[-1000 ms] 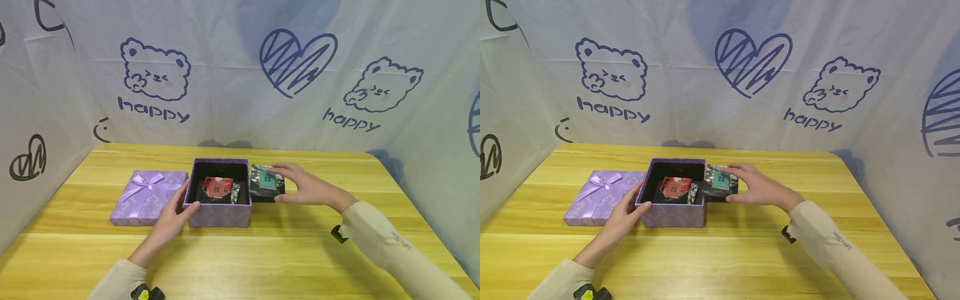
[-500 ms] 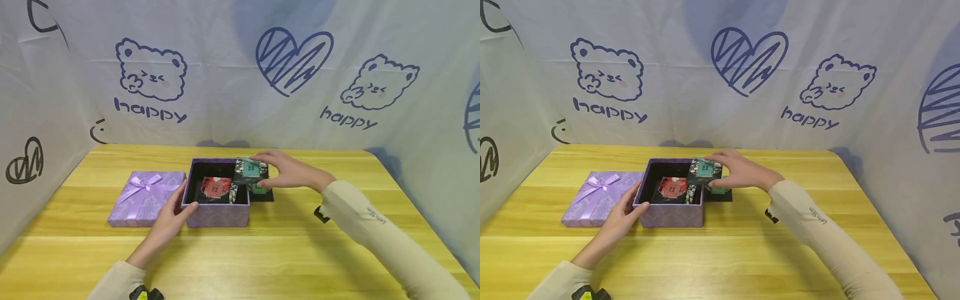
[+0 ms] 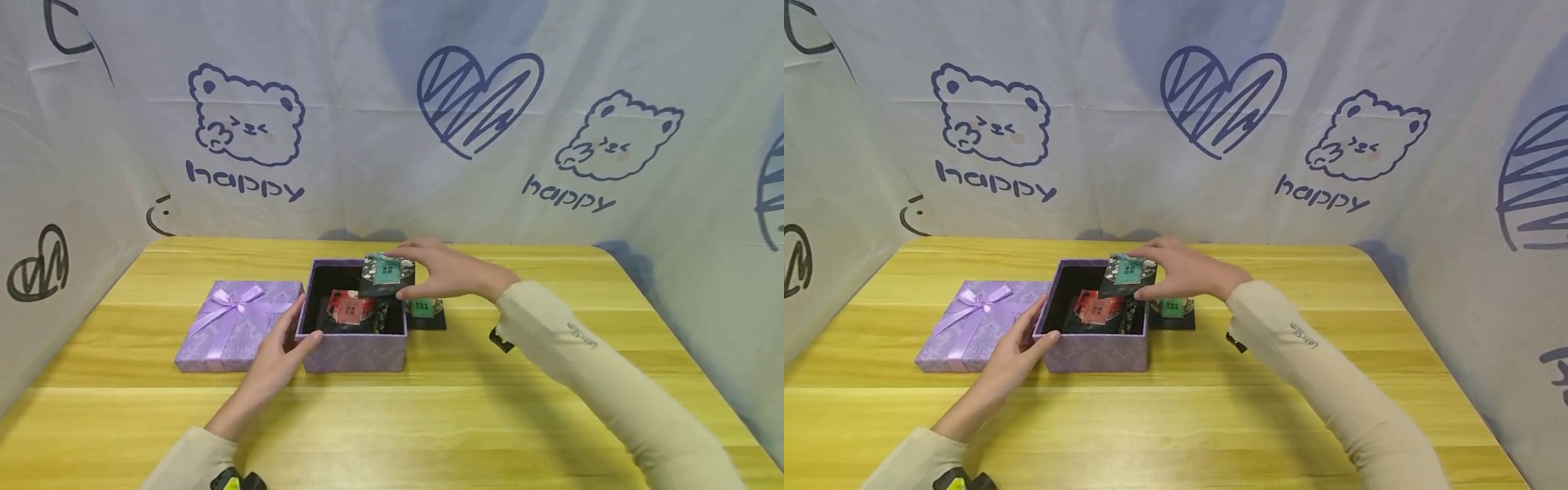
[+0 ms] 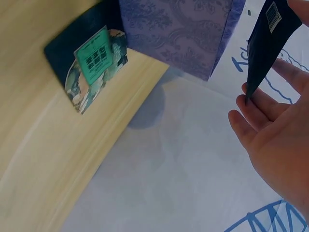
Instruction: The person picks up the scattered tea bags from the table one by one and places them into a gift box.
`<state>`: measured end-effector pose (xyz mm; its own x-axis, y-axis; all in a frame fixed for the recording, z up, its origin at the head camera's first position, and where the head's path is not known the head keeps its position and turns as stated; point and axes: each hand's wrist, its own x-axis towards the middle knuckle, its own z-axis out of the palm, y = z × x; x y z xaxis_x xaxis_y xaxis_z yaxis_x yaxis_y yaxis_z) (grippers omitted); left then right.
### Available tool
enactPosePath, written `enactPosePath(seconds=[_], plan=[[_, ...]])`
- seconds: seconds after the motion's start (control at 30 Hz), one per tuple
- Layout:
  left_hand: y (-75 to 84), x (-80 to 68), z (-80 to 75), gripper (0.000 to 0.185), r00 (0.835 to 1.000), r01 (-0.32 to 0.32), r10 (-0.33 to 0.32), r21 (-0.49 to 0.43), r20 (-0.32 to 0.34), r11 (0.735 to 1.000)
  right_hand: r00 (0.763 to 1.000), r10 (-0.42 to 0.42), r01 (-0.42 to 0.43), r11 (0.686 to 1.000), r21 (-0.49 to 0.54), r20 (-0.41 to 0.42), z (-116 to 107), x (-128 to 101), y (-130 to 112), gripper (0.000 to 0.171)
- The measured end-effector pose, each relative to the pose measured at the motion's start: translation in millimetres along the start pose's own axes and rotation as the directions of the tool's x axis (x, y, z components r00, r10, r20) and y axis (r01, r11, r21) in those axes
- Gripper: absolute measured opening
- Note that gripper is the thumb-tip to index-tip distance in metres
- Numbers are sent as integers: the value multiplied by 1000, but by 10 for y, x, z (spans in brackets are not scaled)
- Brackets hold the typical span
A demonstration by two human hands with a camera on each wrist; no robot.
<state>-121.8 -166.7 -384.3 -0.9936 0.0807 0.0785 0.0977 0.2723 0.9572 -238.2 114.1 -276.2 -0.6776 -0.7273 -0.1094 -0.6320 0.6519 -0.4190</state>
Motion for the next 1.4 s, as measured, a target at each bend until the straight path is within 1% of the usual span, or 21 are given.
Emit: enactPosePath(seconds=[0.37, 0.47, 0.6, 0.77, 1.03, 1.13, 1.4], plan=[[-11, -13, -14, 70, 1000, 4, -4, -5, -10, 1000, 997, -73, 72, 997, 15, 37, 94, 242, -172, 72], [-11, -10, -15, 70, 1000, -4, 4, -4, -12, 1000, 995, -86, 86, 996, 9, 52, 128, 303, -221, 71], [-10, -1, -11, 70, 1000, -6, 6, -1, -4, 1000, 994, -81, 82, 997, -1, 72, 185, 374, -284, 71], [-7, 5, -9, 70, 1000, 1, -1, -3, 0, 1000, 993, -80, 79, 997, 18, 88, 272, 446, -326, 70], [-4, 9, 7, 70, 1000, -2, 2, -11, -3, 1000, 994, -82, 78, 995, 54, 76, 382, 497, -306, 71], [-1, 8, 5, 70, 1000, -3, 3, -12, -3, 1000, 993, -79, 73, 995, 74, 83, 410, 514, -305, 71], [-4, 7, -1, 70, 1000, -12, 12, -14, -3, 1000, 991, -100, 92, 992, 85, 90, 470, 547, -334, 71]])
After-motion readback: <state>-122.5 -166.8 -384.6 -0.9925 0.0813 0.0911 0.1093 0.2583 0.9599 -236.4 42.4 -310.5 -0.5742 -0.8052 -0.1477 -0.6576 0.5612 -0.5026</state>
